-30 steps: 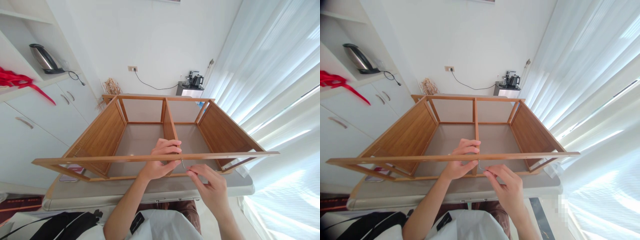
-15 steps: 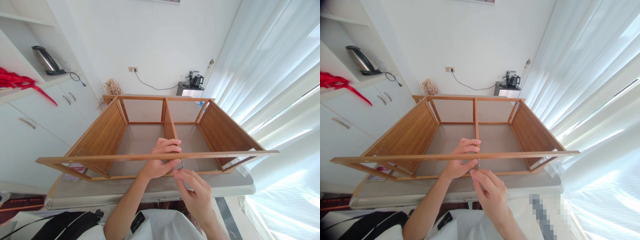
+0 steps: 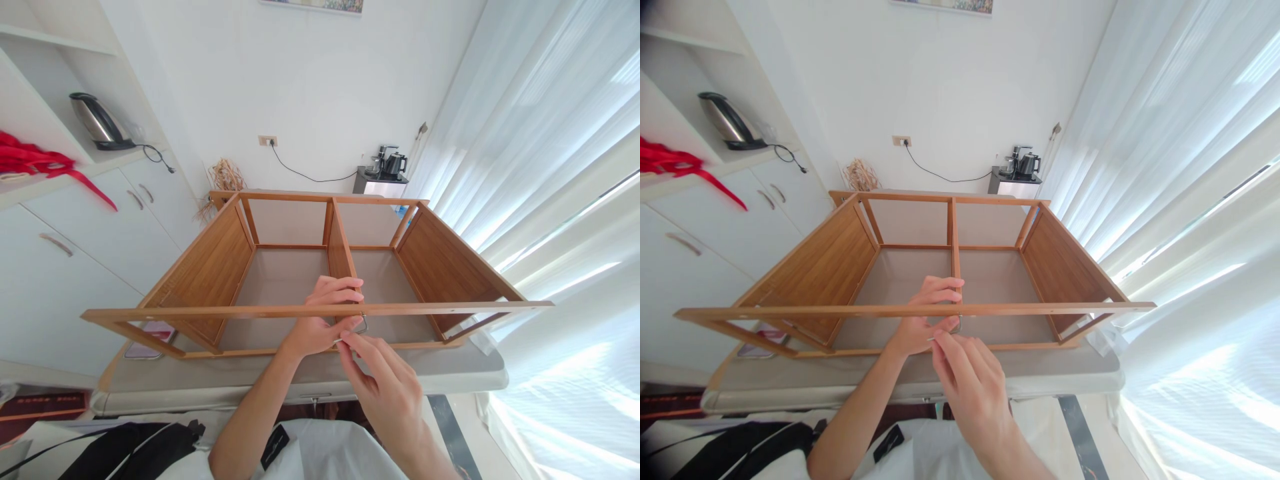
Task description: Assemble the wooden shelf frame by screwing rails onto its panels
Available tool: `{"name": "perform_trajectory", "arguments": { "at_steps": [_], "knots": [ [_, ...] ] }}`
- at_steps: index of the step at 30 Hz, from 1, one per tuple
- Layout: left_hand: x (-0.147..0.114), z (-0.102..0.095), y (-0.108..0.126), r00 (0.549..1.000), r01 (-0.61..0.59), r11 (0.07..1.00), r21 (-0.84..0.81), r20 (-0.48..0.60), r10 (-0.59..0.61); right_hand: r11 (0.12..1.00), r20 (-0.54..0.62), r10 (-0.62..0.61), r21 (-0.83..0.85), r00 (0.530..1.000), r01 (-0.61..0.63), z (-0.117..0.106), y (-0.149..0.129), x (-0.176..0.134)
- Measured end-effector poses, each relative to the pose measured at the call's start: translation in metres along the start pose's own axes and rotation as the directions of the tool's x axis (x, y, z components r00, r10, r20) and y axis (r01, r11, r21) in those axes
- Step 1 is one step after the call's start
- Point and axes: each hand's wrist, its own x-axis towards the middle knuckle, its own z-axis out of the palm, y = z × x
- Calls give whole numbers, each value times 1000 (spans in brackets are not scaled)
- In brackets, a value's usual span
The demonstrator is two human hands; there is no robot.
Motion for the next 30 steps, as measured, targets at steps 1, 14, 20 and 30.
{"name": "perform_trajectory", "arguments": {
  "at_steps": [1,14,20,30],
  "knots": [
    [0,0,1,1000,3,1000,0,-1,-3,999,-10,-11,-31,1000,11,0,-2,2],
    [2,-2,3,1000,2,1000,31,14,-3,983,-89,185,18,979,-184,-26,-4,51],
    [4,-3,7,1000,6,998,60,28,-8,904,-70,415,148,907,-402,-40,10,41],
    [4,-2,6,1000,-10,998,55,13,9,863,48,477,160,877,-478,-53,41,4]
  ]
}}
